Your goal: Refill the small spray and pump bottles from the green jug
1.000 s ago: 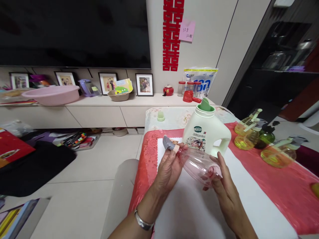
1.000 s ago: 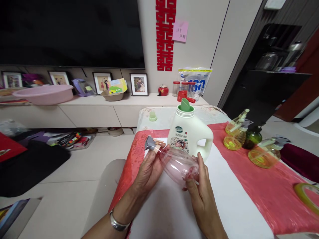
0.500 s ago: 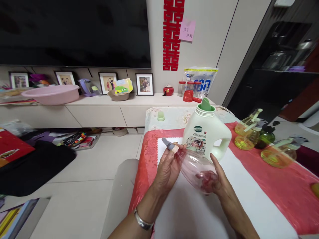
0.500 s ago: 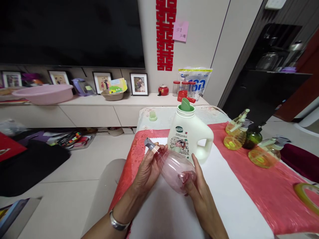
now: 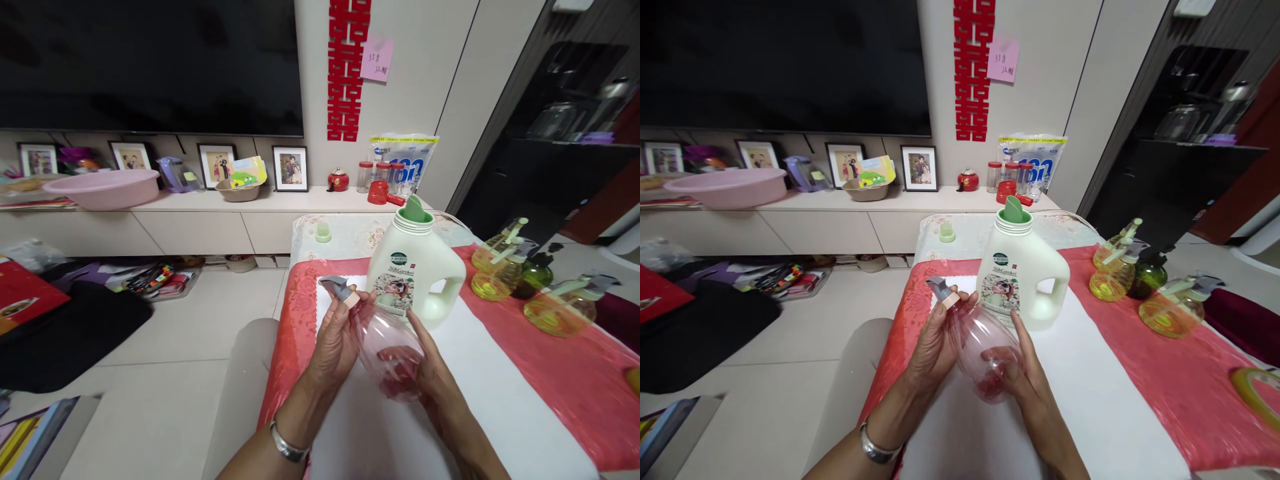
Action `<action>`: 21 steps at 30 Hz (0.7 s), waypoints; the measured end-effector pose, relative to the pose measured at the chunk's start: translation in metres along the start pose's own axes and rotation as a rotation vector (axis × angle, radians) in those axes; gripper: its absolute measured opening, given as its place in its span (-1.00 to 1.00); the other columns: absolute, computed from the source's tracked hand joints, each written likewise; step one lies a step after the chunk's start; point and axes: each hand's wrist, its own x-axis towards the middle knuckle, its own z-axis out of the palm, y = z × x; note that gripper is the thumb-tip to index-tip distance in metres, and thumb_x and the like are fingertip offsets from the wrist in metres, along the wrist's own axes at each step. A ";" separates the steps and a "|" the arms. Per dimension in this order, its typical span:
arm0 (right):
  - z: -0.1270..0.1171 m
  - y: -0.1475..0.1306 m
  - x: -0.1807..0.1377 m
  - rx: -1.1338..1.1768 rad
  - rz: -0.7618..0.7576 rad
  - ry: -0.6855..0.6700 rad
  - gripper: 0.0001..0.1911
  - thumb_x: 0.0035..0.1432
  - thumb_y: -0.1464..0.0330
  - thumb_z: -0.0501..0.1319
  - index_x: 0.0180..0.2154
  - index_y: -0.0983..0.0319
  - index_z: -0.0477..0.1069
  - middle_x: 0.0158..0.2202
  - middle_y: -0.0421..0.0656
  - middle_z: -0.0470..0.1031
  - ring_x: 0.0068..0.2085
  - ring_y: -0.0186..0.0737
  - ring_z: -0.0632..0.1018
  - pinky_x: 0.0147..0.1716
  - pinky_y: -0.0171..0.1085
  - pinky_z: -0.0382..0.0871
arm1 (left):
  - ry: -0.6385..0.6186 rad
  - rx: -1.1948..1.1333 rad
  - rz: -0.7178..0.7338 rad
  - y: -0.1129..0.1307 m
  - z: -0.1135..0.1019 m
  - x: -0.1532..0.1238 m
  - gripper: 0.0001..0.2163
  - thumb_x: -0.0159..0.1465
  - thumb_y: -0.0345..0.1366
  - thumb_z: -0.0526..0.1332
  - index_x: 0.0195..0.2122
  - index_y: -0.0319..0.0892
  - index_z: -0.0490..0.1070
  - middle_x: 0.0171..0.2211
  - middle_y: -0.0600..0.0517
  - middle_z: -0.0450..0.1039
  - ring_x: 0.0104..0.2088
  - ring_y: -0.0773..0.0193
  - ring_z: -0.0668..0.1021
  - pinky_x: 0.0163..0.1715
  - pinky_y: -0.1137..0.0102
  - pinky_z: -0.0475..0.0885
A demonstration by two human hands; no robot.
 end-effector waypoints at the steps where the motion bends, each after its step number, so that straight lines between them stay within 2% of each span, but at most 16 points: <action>1: 0.001 0.002 0.001 0.029 0.017 -0.029 0.10 0.16 -0.28 0.14 0.47 0.13 -0.19 0.04 0.11 0.45 -0.01 0.10 0.55 -0.07 0.06 0.49 | 0.012 -0.003 -0.002 0.000 -0.001 0.001 -0.63 0.10 -0.18 0.51 -0.10 -0.13 0.54 -0.17 0.03 0.61 -0.01 0.17 0.63 0.16 0.26 0.44; 3: 0.001 0.005 0.003 0.021 0.010 -0.050 0.09 0.14 -0.30 0.14 0.47 0.07 -0.18 0.15 0.12 0.38 0.07 0.12 0.51 -0.01 0.09 0.46 | 0.037 -0.012 0.009 0.000 -0.003 0.002 -0.59 0.07 -0.18 0.53 -0.09 -0.12 0.52 -0.18 0.04 0.61 -0.03 0.17 0.64 0.13 0.25 0.46; 5: 0.000 0.006 0.003 -0.044 -0.045 -0.040 0.08 0.12 -0.24 0.24 0.46 -0.04 -0.19 0.32 0.05 0.18 0.16 0.08 0.46 0.09 0.07 0.42 | 0.053 -0.022 0.020 0.000 -0.004 0.003 -0.58 0.06 -0.19 0.54 -0.08 -0.10 0.51 -0.17 0.05 0.61 -0.05 0.18 0.64 0.11 0.25 0.47; 7: 0.001 0.006 0.001 -0.132 -0.102 -0.010 0.11 0.08 -0.14 0.35 0.45 -0.10 -0.22 0.41 -0.02 0.01 0.23 0.05 0.39 0.14 0.03 0.40 | 0.058 -0.029 0.021 -0.001 -0.005 0.003 -0.58 0.05 -0.19 0.55 -0.08 -0.09 0.51 -0.16 0.05 0.61 -0.05 0.18 0.64 0.10 0.25 0.47; 9: 0.002 0.005 -0.001 -0.211 -0.138 0.019 0.16 0.04 -0.05 0.41 0.46 -0.06 -0.22 0.39 -0.02 0.04 0.27 0.05 0.35 0.16 0.01 0.38 | 0.058 -0.035 0.006 -0.001 -0.004 0.002 -0.56 0.04 -0.18 0.55 -0.08 -0.08 0.51 -0.14 0.05 0.62 -0.04 0.17 0.64 0.09 0.24 0.47; 13: 0.004 0.005 -0.003 -0.298 -0.206 0.019 0.10 0.10 0.00 0.38 0.47 0.12 -0.15 0.31 0.04 0.21 0.28 0.07 0.33 0.21 0.00 0.34 | 0.060 -0.042 -0.021 -0.001 0.000 -0.001 -0.55 0.01 -0.17 0.57 -0.09 -0.07 0.51 -0.19 0.08 0.61 -0.08 0.18 0.65 0.07 0.24 0.47; 17: 0.001 0.007 -0.002 -0.237 -0.178 -0.037 0.06 0.09 -0.02 0.38 0.44 0.13 -0.06 0.31 0.03 0.22 0.30 0.08 0.31 0.27 -0.02 0.28 | 0.033 -0.031 -0.013 0.000 0.001 -0.003 -0.57 -0.01 -0.17 0.58 -0.14 -0.10 0.54 -0.25 0.08 0.60 -0.14 0.21 0.65 0.07 0.23 0.47; 21: -0.002 0.011 0.000 -0.090 -0.103 -0.128 0.11 0.06 -0.09 0.37 0.45 0.14 -0.08 0.29 0.05 0.25 0.26 0.07 0.36 0.26 -0.02 0.27 | 0.011 -0.013 -0.001 0.000 0.001 -0.004 -0.60 -0.02 -0.15 0.58 -0.19 -0.12 0.55 -0.26 0.08 0.58 -0.16 0.23 0.63 0.09 0.23 0.47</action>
